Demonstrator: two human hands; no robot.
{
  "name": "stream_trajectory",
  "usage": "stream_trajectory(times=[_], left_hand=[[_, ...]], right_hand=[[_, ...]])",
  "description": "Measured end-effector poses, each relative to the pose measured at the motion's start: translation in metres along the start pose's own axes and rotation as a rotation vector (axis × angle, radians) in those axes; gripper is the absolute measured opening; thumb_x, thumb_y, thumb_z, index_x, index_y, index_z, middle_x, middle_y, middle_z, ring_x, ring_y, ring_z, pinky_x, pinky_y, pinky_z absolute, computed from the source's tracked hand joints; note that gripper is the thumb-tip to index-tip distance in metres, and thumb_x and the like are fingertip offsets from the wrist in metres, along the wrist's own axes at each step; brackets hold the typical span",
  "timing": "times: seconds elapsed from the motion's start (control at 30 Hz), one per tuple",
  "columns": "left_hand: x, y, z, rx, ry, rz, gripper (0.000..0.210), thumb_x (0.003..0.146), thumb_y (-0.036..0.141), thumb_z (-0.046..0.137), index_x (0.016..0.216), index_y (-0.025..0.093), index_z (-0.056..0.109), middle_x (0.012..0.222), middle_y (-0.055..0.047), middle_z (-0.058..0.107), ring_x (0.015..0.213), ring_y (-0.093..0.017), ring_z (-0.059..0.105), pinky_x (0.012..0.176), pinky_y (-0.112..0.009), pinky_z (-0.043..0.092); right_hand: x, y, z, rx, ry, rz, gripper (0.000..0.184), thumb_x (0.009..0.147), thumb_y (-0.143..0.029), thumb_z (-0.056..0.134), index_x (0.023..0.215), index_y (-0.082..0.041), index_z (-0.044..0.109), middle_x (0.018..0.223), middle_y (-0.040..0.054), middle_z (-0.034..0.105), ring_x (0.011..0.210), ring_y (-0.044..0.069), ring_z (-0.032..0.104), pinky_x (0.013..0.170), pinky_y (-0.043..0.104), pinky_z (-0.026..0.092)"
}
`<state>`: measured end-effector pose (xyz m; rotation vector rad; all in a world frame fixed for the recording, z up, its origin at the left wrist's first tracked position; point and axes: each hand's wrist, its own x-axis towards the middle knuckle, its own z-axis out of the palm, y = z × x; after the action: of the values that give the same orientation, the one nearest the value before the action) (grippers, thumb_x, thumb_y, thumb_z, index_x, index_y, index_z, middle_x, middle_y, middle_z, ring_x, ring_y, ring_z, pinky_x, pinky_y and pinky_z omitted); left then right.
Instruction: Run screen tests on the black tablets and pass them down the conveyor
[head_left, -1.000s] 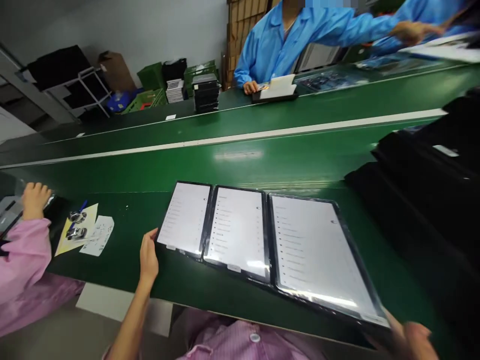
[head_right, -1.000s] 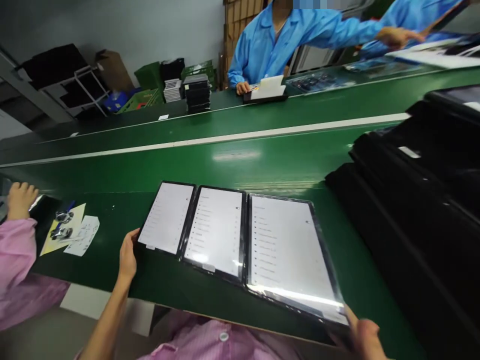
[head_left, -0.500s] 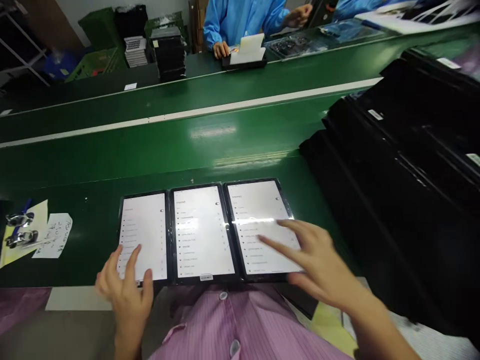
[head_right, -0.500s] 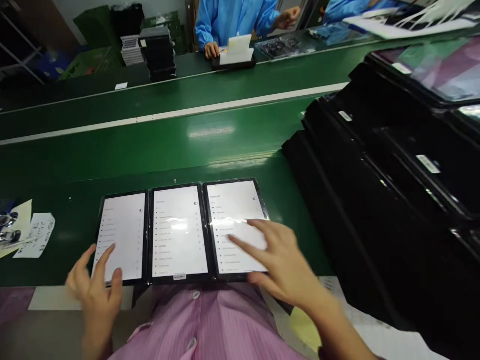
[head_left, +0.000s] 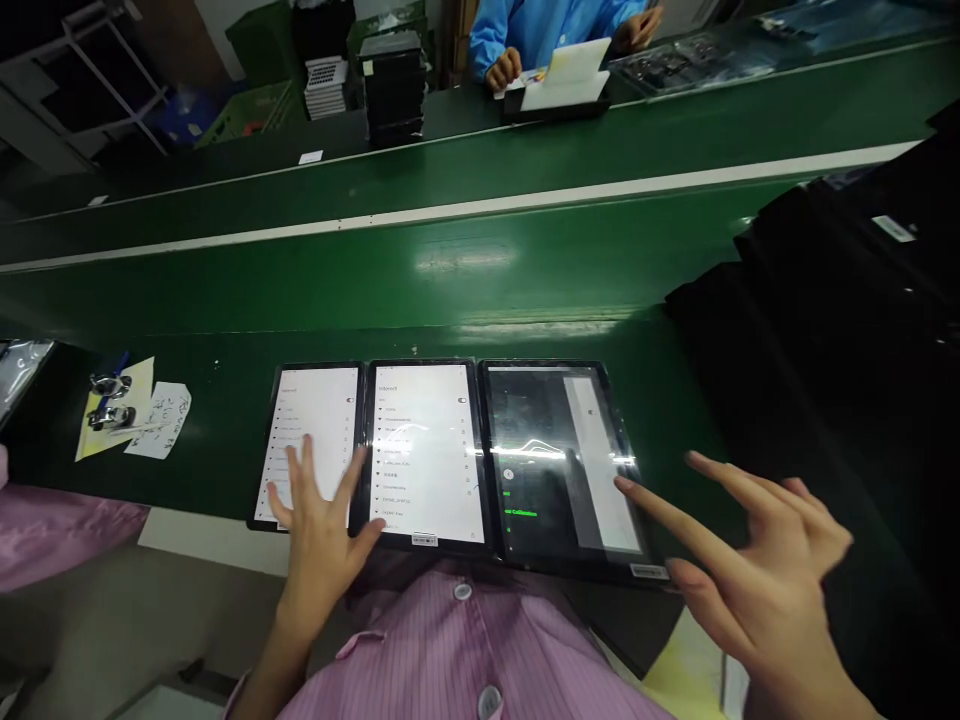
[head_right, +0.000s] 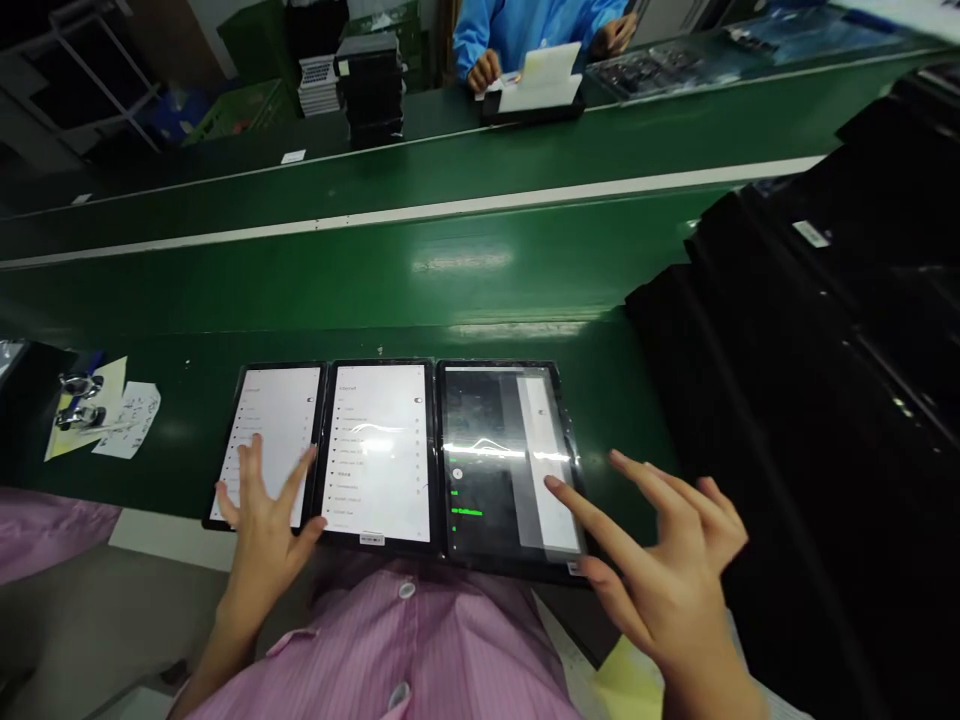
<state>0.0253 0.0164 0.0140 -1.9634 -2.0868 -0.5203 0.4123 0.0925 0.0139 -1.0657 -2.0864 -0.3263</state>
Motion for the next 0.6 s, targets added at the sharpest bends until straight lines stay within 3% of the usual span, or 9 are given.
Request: stream_trajectory(times=[0.1, 0.17, 0.27, 0.37, 0.47, 0.6], left_hand=[[0.004, -0.02, -0.004, 0.021, 0.057, -0.245, 0.081, 0.096, 0.071, 0.031, 0.16, 0.021, 0.029, 0.166, -0.022, -0.004, 0.146, -0.052, 0.023, 0.108, -0.081, 0.003], [0.005, -0.029, -0.003, 0.007, 0.04, -0.307, 0.084, 0.096, 0.071, 0.032, 0.163, 0.021, 0.02, 0.165, -0.023, 0.001, 0.142, -0.051, 0.031, 0.108, -0.081, 0.003], [0.001, -0.028, -0.001, -0.051, 0.01, -0.227, 0.078, 0.099, 0.064, 0.033, 0.163, 0.021, 0.017, 0.164, -0.021, 0.015, 0.145, -0.044, 0.03, 0.112, -0.078, 0.008], [-0.006, -0.011, 0.001, -0.105, 0.004, -0.079, 0.066, 0.101, 0.054, 0.038, 0.159, 0.021, 0.028, 0.16, -0.02, 0.027, 0.147, -0.036, 0.032, 0.117, -0.073, 0.005], [-0.011, 0.012, 0.001, -0.08, -0.05, 0.023, 0.058, 0.102, 0.048, 0.039, 0.153, 0.021, 0.041, 0.161, -0.02, 0.024, 0.149, -0.034, 0.029, 0.116, -0.072, -0.001], [-0.01, 0.029, 0.001, -0.033, -0.115, 0.053, 0.057, 0.102, 0.052, 0.037, 0.153, 0.027, 0.043, 0.165, -0.019, 0.01, 0.152, -0.039, 0.017, 0.108, -0.081, 0.005]], right_hand=[[0.012, -0.015, 0.001, 0.067, 0.016, -0.06, 0.053, 0.106, -0.042, 0.032, 0.158, -0.038, 0.036, 0.13, 0.0157, 0.052, 0.112, 0.034, 0.053, 0.102, 0.057, 0.036], [0.024, -0.032, 0.005, 0.142, 0.013, -0.16, 0.052, 0.106, -0.039, 0.036, 0.158, -0.031, 0.038, 0.122, 0.0146, 0.056, 0.106, 0.029, 0.056, 0.103, 0.052, 0.038], [0.045, -0.06, 0.012, 0.26, 0.03, -0.257, 0.035, 0.106, -0.032, 0.043, 0.135, -0.022, 0.061, 0.118, 0.0115, 0.059, 0.11, 0.024, 0.057, 0.109, 0.05, 0.036], [0.064, -0.089, 0.014, 0.407, 0.066, -0.26, 0.026, 0.106, -0.027, 0.045, 0.113, -0.02, 0.069, 0.119, 0.008, 0.062, 0.115, 0.021, 0.057, 0.112, 0.047, 0.035], [0.077, -0.111, 0.009, 0.481, 0.113, -0.329, 0.022, 0.102, -0.02, 0.053, 0.11, -0.023, 0.073, 0.122, 0.0046, 0.062, 0.119, 0.019, 0.056, 0.114, 0.046, 0.036], [0.078, -0.123, -0.003, 0.477, 0.175, -0.337, 0.03, 0.1, -0.014, 0.05, 0.107, -0.03, 0.074, 0.121, -0.0031, 0.063, 0.12, 0.013, 0.056, 0.117, 0.041, 0.036]])
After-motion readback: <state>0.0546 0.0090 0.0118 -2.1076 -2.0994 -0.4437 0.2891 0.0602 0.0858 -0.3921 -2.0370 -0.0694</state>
